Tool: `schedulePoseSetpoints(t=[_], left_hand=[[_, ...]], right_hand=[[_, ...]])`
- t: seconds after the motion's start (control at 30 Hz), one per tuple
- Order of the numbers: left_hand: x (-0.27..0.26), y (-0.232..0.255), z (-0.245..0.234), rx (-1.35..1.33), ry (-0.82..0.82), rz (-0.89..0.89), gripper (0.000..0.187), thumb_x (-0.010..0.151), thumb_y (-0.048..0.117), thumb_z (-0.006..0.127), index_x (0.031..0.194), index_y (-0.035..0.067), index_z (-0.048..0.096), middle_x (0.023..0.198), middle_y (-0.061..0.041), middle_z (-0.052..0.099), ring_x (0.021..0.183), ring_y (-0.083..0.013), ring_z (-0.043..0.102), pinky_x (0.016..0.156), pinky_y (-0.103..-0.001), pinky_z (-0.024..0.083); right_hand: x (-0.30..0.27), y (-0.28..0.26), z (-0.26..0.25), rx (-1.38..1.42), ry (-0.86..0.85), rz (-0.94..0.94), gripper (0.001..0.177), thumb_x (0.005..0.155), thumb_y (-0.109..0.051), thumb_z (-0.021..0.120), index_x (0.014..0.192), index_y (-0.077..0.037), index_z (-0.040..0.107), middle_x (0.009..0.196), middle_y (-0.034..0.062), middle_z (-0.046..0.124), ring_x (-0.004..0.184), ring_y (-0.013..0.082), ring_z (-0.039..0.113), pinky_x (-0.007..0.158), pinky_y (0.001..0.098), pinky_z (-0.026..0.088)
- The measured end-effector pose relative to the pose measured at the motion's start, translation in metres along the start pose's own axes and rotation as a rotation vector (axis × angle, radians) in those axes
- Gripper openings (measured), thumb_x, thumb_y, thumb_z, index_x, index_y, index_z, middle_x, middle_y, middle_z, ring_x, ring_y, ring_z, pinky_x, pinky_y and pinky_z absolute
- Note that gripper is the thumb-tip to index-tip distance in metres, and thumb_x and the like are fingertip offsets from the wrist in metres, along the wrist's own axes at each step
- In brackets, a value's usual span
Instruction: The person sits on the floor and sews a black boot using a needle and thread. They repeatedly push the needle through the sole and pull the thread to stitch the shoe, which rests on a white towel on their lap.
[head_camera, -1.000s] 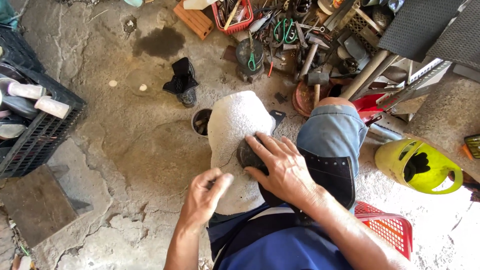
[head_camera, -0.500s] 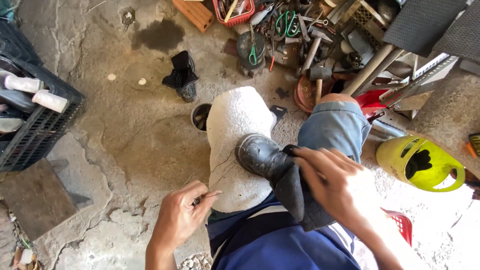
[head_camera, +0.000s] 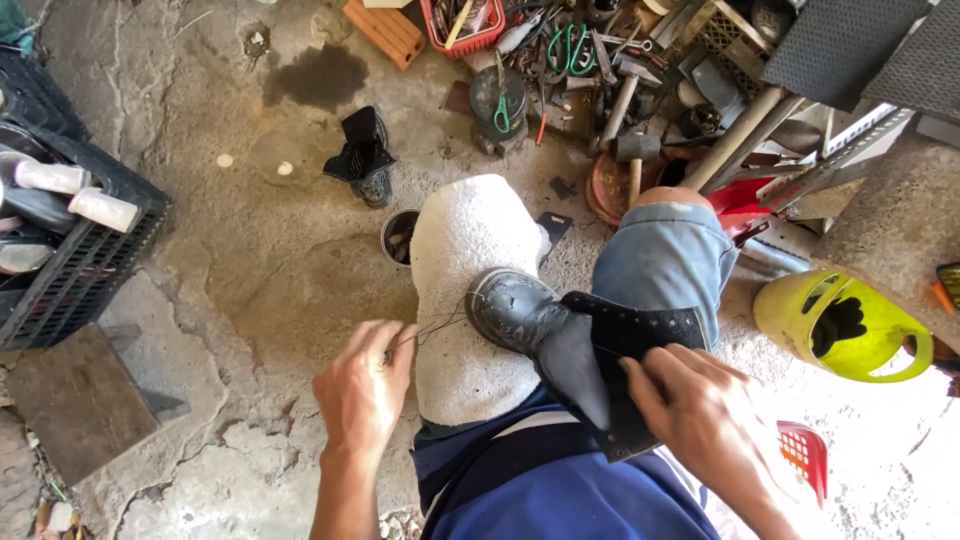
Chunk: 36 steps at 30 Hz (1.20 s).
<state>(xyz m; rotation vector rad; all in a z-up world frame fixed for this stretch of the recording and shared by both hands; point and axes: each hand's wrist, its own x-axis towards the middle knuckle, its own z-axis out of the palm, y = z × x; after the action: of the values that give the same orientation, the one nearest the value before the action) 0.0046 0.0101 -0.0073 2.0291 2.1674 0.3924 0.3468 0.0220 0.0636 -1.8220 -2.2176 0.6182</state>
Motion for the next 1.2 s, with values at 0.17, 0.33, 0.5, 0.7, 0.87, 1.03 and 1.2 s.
schedulePoseSetpoints(t=[0.17, 0.33, 0.5, 0.7, 0.87, 1.03, 1.2], left_hand=[[0.012, 0.025, 0.007, -0.218, 0.02, 0.048, 0.037, 0.096, 0.011, 0.074, 0.132, 0.011, 0.067, 0.103, -0.007, 0.078, 0.059, -0.009, 0.071, 0.041, -0.02, 0.056], [0.031, 0.047, 0.003, -0.485, -0.151, -0.007, 0.04, 0.094, 0.006, 0.068, 0.134, 0.006, 0.065, 0.124, -0.018, 0.074, 0.103, -0.0285, 0.078, 0.085, -0.038, 0.067], [0.033, 0.033, -0.004, -0.794, -0.212, -0.016, 0.014, 0.094, 0.017, 0.068, 0.095, 0.004, 0.073, 0.112, -0.012, 0.064, 0.09, -0.0189, 0.068, 0.08, -0.025, 0.062], [0.019, 0.001, -0.046, -1.114, -0.363, -0.205, 0.029, 0.096, 0.025, 0.051, 0.071, 0.013, 0.061, 0.106, -0.005, 0.071, 0.057, -0.0027, 0.045, 0.05, -0.019, 0.038], [0.003, -0.018, -0.066, -1.398, -0.152, -0.151, 0.019, 0.102, 0.015, 0.056, 0.091, 0.007, 0.07, 0.102, -0.01, 0.072, 0.06, -0.0057, 0.051, 0.048, -0.018, 0.041], [-0.01, -0.043, -0.054, -1.689, 0.085, -0.231, 0.024, 0.1, 0.002, 0.054, 0.082, 0.01, 0.066, 0.11, -0.013, 0.071, 0.109, -0.0265, 0.069, 0.056, -0.022, 0.048], [-0.004, -0.056, -0.036, -1.958, 0.241, -0.208, 0.023, 0.11, 0.023, 0.06, 0.094, 0.01, 0.071, 0.109, -0.012, 0.074, 0.107, -0.0273, 0.071, 0.052, -0.025, 0.052]], right_hand=[[-0.023, 0.026, -0.012, 0.074, 0.057, 0.075, 0.044, 0.095, -0.027, 0.068, 0.06, -0.013, 0.044, 0.053, -0.001, 0.041, 0.049, 0.0138, 0.04, 0.05, 0.034, 0.034], [-0.053, 0.057, -0.035, 0.104, 0.08, 0.197, 0.045, 0.092, -0.023, 0.071, 0.056, -0.01, 0.046, 0.052, 0.0017, 0.039, 0.05, 0.0133, 0.034, 0.054, 0.0291, 0.033], [-0.069, 0.073, -0.034, -0.424, 0.224, 0.281, 0.031, 0.103, -0.042, 0.08, 0.128, -0.024, 0.078, 0.104, -0.0085, 0.074, 0.089, 0.0157, 0.072, 0.081, 0.0372, 0.058], [-0.009, -0.014, -0.035, 0.065, 0.134, -0.011, 0.022, 0.093, -0.022, 0.069, 0.115, -0.024, 0.076, 0.127, -0.007, 0.071, 0.072, 0.0052, 0.073, 0.061, 0.0262, 0.059], [0.012, -0.011, 0.0, -0.024, -0.037, -0.175, 0.034, 0.098, -0.028, 0.061, 0.128, -0.014, 0.064, 0.108, 0.003, 0.068, 0.09, 0.0216, 0.072, 0.066, 0.037, 0.057], [0.01, -0.004, 0.002, 0.084, 0.016, -0.172, 0.01, 0.094, -0.023, 0.071, 0.09, -0.014, 0.071, 0.073, -0.0008, 0.057, 0.064, 0.0158, 0.062, 0.062, 0.0315, 0.049], [-0.021, 0.068, 0.002, 0.104, -0.014, 0.024, 0.015, 0.086, -0.028, 0.076, 0.081, -0.015, 0.074, 0.069, -0.002, 0.066, 0.058, 0.0109, 0.057, 0.064, 0.0261, 0.043]])
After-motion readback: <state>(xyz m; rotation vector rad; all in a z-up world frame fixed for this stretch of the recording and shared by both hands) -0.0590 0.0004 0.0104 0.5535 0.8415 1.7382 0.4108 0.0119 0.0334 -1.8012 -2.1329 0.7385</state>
